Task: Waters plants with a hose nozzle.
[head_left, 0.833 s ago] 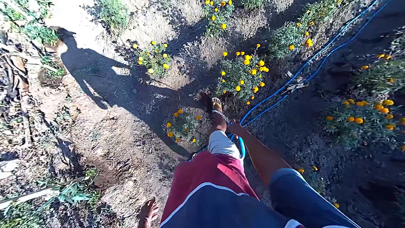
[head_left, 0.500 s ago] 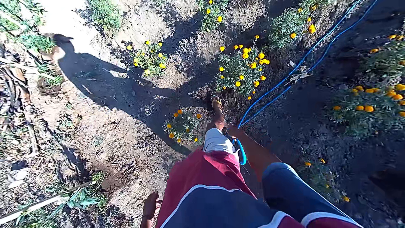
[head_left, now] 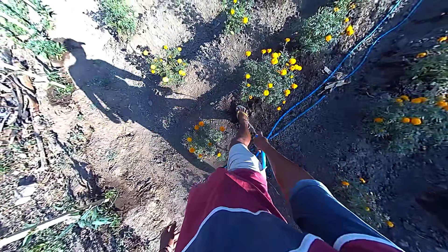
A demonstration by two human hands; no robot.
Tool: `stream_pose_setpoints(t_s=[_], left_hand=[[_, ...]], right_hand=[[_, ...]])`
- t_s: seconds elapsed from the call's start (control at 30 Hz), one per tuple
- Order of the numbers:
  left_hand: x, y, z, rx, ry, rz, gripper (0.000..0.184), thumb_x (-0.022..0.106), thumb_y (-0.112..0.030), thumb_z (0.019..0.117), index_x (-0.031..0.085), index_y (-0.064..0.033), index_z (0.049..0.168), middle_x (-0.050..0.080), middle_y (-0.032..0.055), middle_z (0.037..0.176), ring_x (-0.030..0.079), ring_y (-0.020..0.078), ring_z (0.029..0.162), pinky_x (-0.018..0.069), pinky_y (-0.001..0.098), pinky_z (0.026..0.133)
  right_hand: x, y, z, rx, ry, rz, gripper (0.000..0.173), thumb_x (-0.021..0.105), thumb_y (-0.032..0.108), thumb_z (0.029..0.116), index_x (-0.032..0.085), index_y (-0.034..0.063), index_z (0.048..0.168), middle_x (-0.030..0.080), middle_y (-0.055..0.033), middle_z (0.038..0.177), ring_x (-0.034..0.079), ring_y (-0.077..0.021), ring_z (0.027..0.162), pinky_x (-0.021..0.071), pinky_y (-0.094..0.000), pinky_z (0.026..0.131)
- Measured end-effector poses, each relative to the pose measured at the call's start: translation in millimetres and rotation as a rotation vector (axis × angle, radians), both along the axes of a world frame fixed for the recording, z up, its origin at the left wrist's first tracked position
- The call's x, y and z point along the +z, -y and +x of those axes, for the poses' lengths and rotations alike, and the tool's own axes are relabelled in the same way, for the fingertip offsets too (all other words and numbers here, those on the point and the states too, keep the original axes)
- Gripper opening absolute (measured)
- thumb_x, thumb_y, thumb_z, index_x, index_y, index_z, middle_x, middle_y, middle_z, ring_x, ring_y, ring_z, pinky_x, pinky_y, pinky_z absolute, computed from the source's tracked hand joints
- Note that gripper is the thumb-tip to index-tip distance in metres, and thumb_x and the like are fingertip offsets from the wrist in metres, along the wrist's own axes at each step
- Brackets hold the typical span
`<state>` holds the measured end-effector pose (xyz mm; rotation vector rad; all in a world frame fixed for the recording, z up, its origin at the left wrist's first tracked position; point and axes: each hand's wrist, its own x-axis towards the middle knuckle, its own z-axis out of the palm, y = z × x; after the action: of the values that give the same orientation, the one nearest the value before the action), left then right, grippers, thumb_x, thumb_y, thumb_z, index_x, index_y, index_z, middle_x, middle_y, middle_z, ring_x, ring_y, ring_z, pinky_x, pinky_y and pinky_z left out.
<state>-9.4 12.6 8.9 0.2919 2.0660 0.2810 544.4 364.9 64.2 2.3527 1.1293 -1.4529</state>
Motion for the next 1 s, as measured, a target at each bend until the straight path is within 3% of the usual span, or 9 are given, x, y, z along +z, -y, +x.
stream_pose_setpoints(t_s=[0.1, 0.2, 0.23, 0.33, 0.43, 0.57, 0.67, 0.73, 1.0], left_hand=[[-2, -5, 8, -0.01, -0.011, 0.053, 0.052, 0.057, -0.045, 0.1034, 0.06, -0.005, 0.136, 0.07, 0.0218, 0.122, 0.073, 0.0361, 0.102, 0.0612, 0.0567, 0.082], [77, -55, 47, 0.028, 0.067, -0.052, 0.046, 0.051, -0.034, 0.1081, 0.054, -0.0012, 0.14, 0.063, 0.0261, 0.131, 0.067, 0.039, 0.112, 0.0543, 0.0573, 0.093], [77, -54, 47, 0.009, 0.077, -0.015, 0.046, 0.05, -0.034, 0.1085, 0.054, 0.0005, 0.139, 0.063, 0.0277, 0.129, 0.067, 0.0398, 0.108, 0.0548, 0.0573, 0.09], [5, -11, 20, -0.022, 0.059, 0.133, 0.049, 0.053, -0.042, 0.1062, 0.058, -0.0015, 0.134, 0.068, 0.027, 0.12, 0.073, 0.0399, 0.095, 0.061, 0.0556, 0.073], [16, -25, 22, 0.129, 0.192, -0.141, 0.049, 0.048, -0.037, 0.1091, 0.046, -0.0081, 0.149, 0.054, 0.0218, 0.145, 0.059, 0.0406, 0.124, 0.0474, 0.0594, 0.101], [-36, 16, 9, -0.092, 0.118, 0.136, 0.055, 0.055, -0.043, 0.1046, 0.058, 0.0049, 0.131, 0.069, 0.031, 0.111, 0.074, 0.0397, 0.086, 0.0621, 0.0541, 0.064], [43, -33, 42, -0.128, 0.089, -0.097, 0.047, 0.049, -0.035, 0.1088, 0.056, 0.0025, 0.136, 0.064, 0.0278, 0.126, 0.067, 0.0392, 0.108, 0.0548, 0.0564, 0.09], [66, -50, 50, -0.195, 0.028, -0.077, 0.044, 0.048, -0.03, 0.1095, 0.06, 0.0066, 0.132, 0.065, 0.0288, 0.124, 0.066, 0.0403, 0.112, 0.0512, 0.0564, 0.098], [85, -64, 68, -0.081, 0.027, -0.019, 0.045, 0.045, -0.032, 0.1104, 0.058, 0.0048, 0.133, 0.066, 0.0281, 0.123, 0.067, 0.0387, 0.104, 0.052, 0.0557, 0.089]], right_hand=[[4, -2, -1, 0.044, 0.009, 0.048, 0.052, 0.032, 0.018, 0.1105, 0.019, 0.0083, 0.16, 0.055, -0.0276, 0.141, 0.061, -0.0395, 0.125, 0.05, -0.0539, 0.102], [15, -1, 0, -0.001, 0.005, 0.081, 0.053, 0.032, 0.021, 0.111, 0.018, 0.0106, 0.161, 0.057, -0.0269, 0.138, 0.062, -0.0397, 0.123, 0.0505, -0.054, 0.101], [19, 0, 0, -0.007, 0.011, 0.1, 0.052, 0.033, 0.022, 0.1109, 0.02, 0.0105, 0.16, 0.058, -0.0268, 0.137, 0.063, -0.0399, 0.122, 0.0509, -0.0543, 0.1], [31, 4, 1, -0.016, 0.012, 0.14, 0.052, 0.033, 0.024, 0.1108, 0.022, 0.0118, 0.16, 0.06, -0.0263, 0.135, 0.062, -0.0406, 0.123, 0.0505, -0.0559, 0.101], [37, 7, 2, -0.017, 0.005, 0.153, 0.052, 0.035, 0.023, 0.1104, 0.022, 0.0122, 0.16, 0.06, -0.0268, 0.136, 0.062, -0.0407, 0.123, 0.0501, -0.0559, 0.101], [43, 14, 3, -0.018, -0.013, 0.178, 0.05, 0.034, 0.024, 0.1111, 0.025, 0.0123, 0.158, 0.061, -0.0277, 0.133, 0.064, -0.042, 0.119, 0.0514, -0.0568, 0.099], [54, 21, 2, -0.016, -0.025, 0.166, 0.051, 0.033, 0.025, 0.1118, 0.022, 0.0125, 0.16, 0.06, -0.0278, 0.135, 0.063, -0.0418, 0.122, 0.0502, -0.056, 0.101], [56, 27, 4, -0.022, -0.041, 0.175, 0.049, 0.034, 0.025, 0.1121, 0.025, 0.012, 0.159, 0.061, -0.0281, 0.132, 0.063, -0.0426, 0.12, 0.0504, -0.0566, 0.1], [44, 34, 17, -0.045, -0.069, 0.226, 0.047, 0.036, 0.027, 0.1119, 0.031, 0.0134, 0.156, 0.065, -0.0273, 0.124, 0.067, -0.0428, 0.11, 0.0526, -0.0572, 0.094]])
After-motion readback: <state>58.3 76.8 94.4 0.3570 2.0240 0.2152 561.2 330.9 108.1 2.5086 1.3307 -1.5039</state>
